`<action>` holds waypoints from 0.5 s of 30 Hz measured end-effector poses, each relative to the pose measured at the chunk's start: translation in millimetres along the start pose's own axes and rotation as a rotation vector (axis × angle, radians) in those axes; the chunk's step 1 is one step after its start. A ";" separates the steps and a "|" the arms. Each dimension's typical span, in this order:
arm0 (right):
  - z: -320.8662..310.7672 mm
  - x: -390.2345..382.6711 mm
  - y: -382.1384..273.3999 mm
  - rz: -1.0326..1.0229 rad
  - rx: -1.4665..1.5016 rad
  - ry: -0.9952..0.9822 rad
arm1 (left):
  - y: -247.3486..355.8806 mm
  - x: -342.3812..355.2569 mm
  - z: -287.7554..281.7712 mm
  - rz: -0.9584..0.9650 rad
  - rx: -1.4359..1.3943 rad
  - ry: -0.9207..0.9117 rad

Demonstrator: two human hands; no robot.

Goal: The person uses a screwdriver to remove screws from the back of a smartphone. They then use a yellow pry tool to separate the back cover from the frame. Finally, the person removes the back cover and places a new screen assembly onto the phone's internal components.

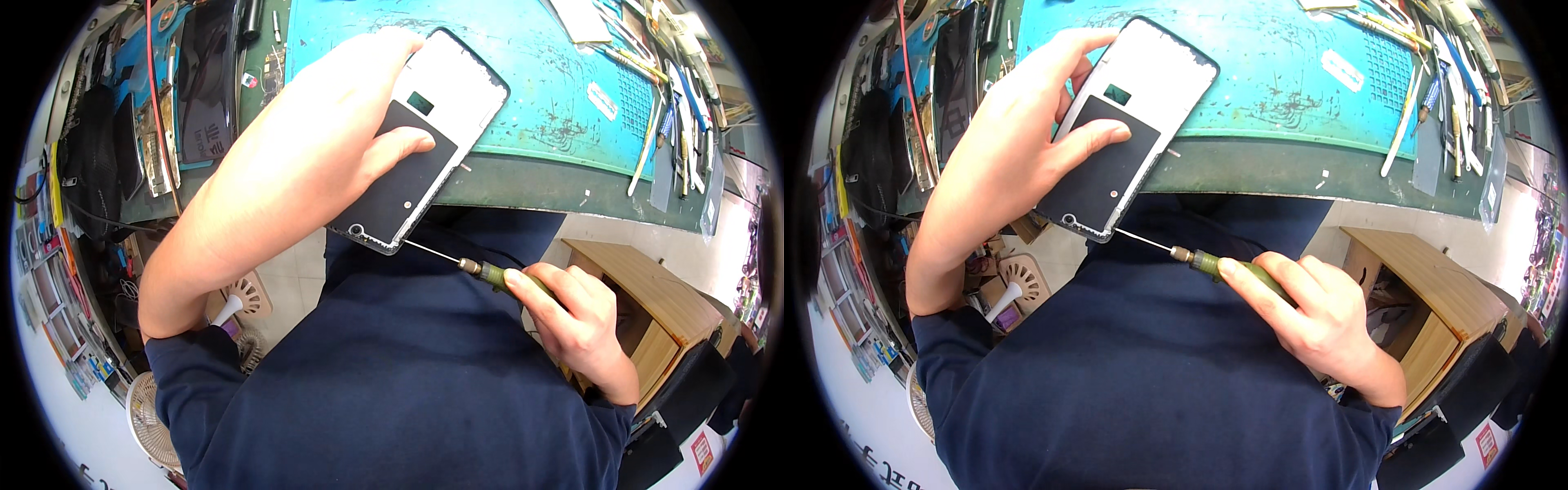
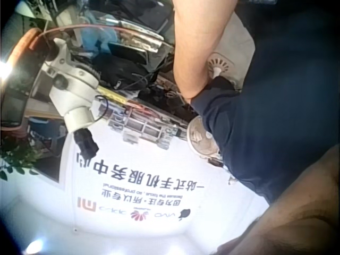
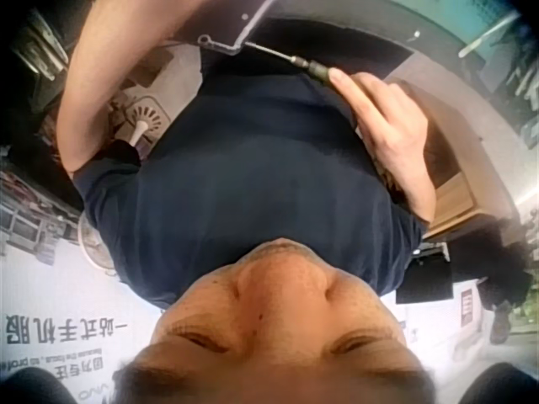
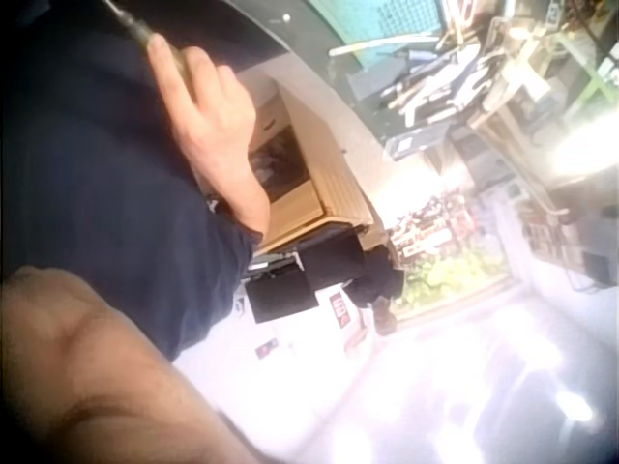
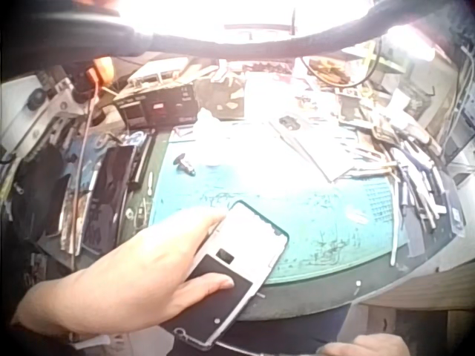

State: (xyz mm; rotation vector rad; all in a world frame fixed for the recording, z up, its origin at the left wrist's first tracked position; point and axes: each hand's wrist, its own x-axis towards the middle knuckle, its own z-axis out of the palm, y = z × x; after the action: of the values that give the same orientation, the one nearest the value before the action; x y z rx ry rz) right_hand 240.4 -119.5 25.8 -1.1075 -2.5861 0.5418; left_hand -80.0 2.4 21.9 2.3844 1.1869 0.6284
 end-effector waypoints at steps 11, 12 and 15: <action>3.5 -2.7 -4.2 -0.002 0.033 -0.006 | 0.6 1.1 -2.0 0.021 -0.009 -0.010; 4.2 -3.2 -4.5 -0.001 0.035 -0.005 | 0.4 1.4 -1.8 0.022 -0.009 -0.011; 4.9 -4.1 -5.1 -0.001 0.039 -0.002 | 0.4 1.0 -1.9 0.020 0.005 -0.011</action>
State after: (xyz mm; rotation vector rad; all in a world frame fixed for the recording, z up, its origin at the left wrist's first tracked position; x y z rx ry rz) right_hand 238.0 -126.9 23.3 -1.0933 -2.5670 0.5904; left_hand -80.3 3.3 23.9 2.4035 1.1629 0.6190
